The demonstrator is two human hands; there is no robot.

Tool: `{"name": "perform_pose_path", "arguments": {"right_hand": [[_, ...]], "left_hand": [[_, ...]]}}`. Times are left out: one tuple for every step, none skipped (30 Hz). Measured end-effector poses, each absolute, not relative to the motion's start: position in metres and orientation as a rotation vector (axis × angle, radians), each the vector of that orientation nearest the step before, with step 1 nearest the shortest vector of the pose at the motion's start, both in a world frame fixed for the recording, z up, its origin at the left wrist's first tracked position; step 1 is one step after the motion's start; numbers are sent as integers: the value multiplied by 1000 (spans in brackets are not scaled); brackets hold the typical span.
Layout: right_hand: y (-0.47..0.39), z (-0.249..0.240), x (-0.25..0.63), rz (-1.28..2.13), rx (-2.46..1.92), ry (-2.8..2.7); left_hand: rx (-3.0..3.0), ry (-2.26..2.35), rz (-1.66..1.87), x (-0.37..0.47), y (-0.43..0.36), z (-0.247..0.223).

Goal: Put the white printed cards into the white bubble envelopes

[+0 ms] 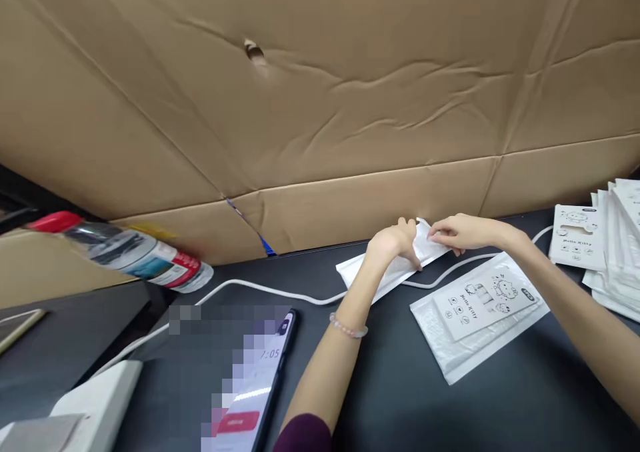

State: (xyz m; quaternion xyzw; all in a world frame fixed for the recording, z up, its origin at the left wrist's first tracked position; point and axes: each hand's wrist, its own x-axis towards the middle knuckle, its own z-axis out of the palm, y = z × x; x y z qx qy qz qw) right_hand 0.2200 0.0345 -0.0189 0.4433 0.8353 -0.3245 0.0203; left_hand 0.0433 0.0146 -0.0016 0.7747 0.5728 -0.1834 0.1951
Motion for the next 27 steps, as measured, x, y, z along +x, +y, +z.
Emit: {"name": "perform_pose_path", "arguments": {"right_hand": [[35, -19, 221, -937, 1476, 2603], [36, -18, 223, -867, 1561, 2616], [37, -16, 226, -809, 1611, 2632], [38, -14, 228, -778, 1628, 2657], [38, -11, 229, -779, 1620, 2687], [38, -9, 230, -811, 1604, 2715], [38, -8, 230, -869, 1586, 2744], [38, -7, 230, -952, 1572, 2767], [38, -6, 230, -1051, 1574, 2779], [38, -6, 230, -1149, 1594, 2779], [38, -5, 230, -1241, 1625, 2767], [38, -5, 230, -1324, 1651, 2749], [38, -4, 230, -1397, 1660, 2727], [38, -3, 231, -1459, 1639, 2704], [38, -2, 231, -1512, 1593, 2684], [38, -1, 232, -1547, 1541, 2669], [38, -1, 232, -1561, 1504, 2662], [38, -2, 232, -1554, 1488, 2666], [39, -3, 231, -1535, 1486, 2678], [39, -4, 230, -1513, 1493, 2698], [40, -5, 228, -1498, 1500, 2722], [40, -7, 226, -1492, 1500, 2749], [40, -8, 223, -1501, 1492, 2773], [40, -9, 221, -1518, 1475, 2793], [39, -11, 219, -1540, 1451, 2806], [39, -12, 217, -1562, 1422, 2810], [39, -13, 215, -1580, 1392, 2807]], "left_hand": [[2192, 1597, -478, 42, 14, -1], [2215, 1583, -438, 41, 14, 1], [2238, 1567, -396, 40, 13, 2], [2264, 1549, -353, 38, 13, 3], [2292, 1529, -313, 37, 12, 5], [2316, 1508, -280, 36, 13, 6], [2338, 1485, -251, 34, 13, 7], [2358, 1461, -223, 32, 14, 8], [2373, 1440, -193, 29, 15, 9], [2386, 1421, -157, 27, 16, 10], [2400, 1403, -114, 25, 17, 11], [2420, 1378, -66, 23, 17, 12], [2448, 1345, -16, 21, 17, 13], [2479, 1311, 26, 21, 17, 14], [2508, 1280, 52, 21, 17, 15], [2534, 1258, 59, 22, 16, 16], [2550, 1248, 48, 24, 15, 16], [2559, 1247, 28, 25, 15, 17], [2564, 1247, 11, 27, 14, 17], [2566, 1240, 0, 28, 14, 17], [2569, 1228, -1, 29, 14, 17], [2570, 1214, 3, 29, 15, 17], [2567, 1201, 7, 28, 15, 16], [2560, 1192, 14, 27, 16, 16], [2551, 1185, 19, 27, 16, 16], [2540, 1180, 20, 26, 17, 16], [2528, 1182, 17, 26, 17, 16]]}}
